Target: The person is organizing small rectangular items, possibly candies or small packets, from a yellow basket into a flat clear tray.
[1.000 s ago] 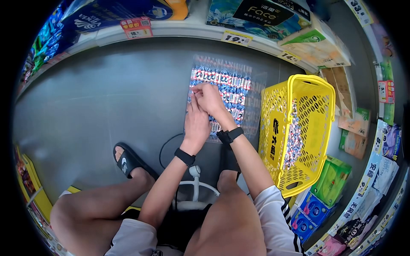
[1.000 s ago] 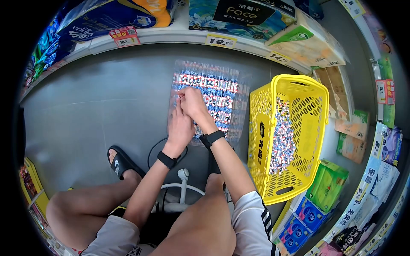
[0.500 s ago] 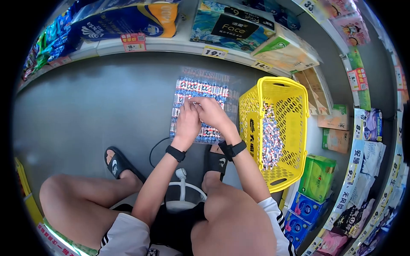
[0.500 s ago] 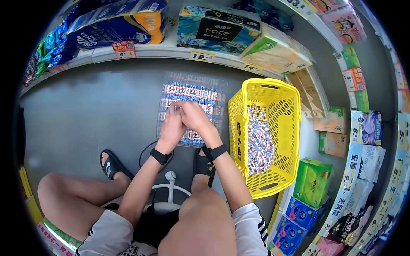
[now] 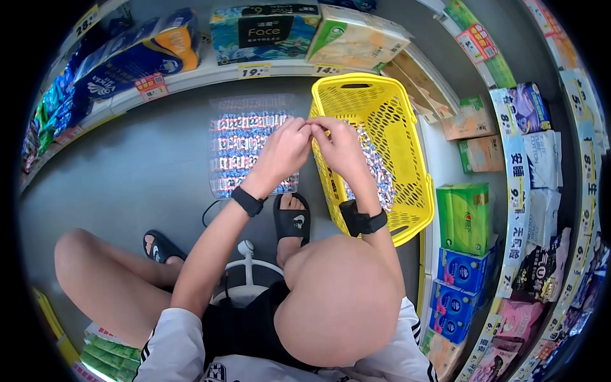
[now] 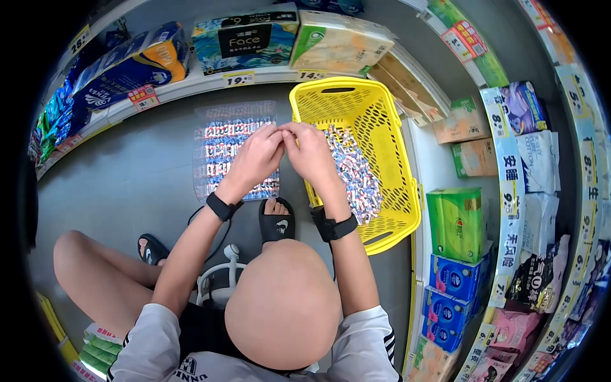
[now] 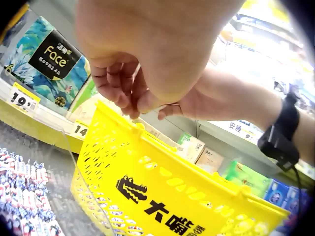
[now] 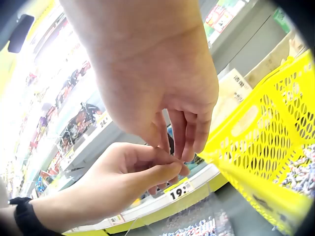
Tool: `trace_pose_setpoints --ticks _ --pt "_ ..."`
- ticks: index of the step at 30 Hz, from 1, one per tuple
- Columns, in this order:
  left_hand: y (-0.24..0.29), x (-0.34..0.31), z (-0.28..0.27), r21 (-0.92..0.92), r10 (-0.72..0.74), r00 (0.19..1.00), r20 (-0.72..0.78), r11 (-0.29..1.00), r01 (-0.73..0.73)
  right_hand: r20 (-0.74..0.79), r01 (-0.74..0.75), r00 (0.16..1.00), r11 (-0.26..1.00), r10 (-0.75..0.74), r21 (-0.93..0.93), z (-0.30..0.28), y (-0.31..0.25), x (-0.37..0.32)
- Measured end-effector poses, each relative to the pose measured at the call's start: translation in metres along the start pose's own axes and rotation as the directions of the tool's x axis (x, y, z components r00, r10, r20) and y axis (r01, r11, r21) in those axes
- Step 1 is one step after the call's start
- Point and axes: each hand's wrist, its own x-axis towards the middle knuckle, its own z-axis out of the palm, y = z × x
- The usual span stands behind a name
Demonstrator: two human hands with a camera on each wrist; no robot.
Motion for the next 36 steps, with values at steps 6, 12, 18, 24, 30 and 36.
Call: trace_pose_setpoints --ticks 6,12,18,24,30,36 --pt "0.031 0.042 0.04 -0.095 0.259 0.934 0.244 0.965 -0.243 -0.058 -0.222 0.974 0.974 0.219 -0.048 -0.066 0.027 -0.047" --pt "0.082 0.071 0.111 -0.102 0.546 0.762 0.347 0.83 -0.548 0.057 -0.409 0.897 0.873 0.438 -0.264 -0.093 0.112 -0.102" --pt "0.088 0.083 0.17 -0.108 0.411 0.621 0.667 0.879 -0.465 0.208 -0.619 0.683 0.706 0.701 -0.345 -0.097 0.148 -0.131" --pt "0.092 0.083 0.206 -0.017 0.186 0.408 0.894 0.923 -0.384 0.457 -0.641 0.493 0.664 0.74 -0.384 -0.084 0.185 -0.141" --pt "0.058 0.067 0.247 0.136 0.063 0.432 0.899 0.9 -0.414 0.5 -0.587 0.363 0.61 0.786 -0.533 -0.069 0.187 -0.128" --pt "0.054 0.07 0.255 0.162 -0.035 0.357 0.934 0.929 -0.332 0.475 -0.616 0.328 0.566 0.817 -0.548 -0.06 0.197 -0.125"
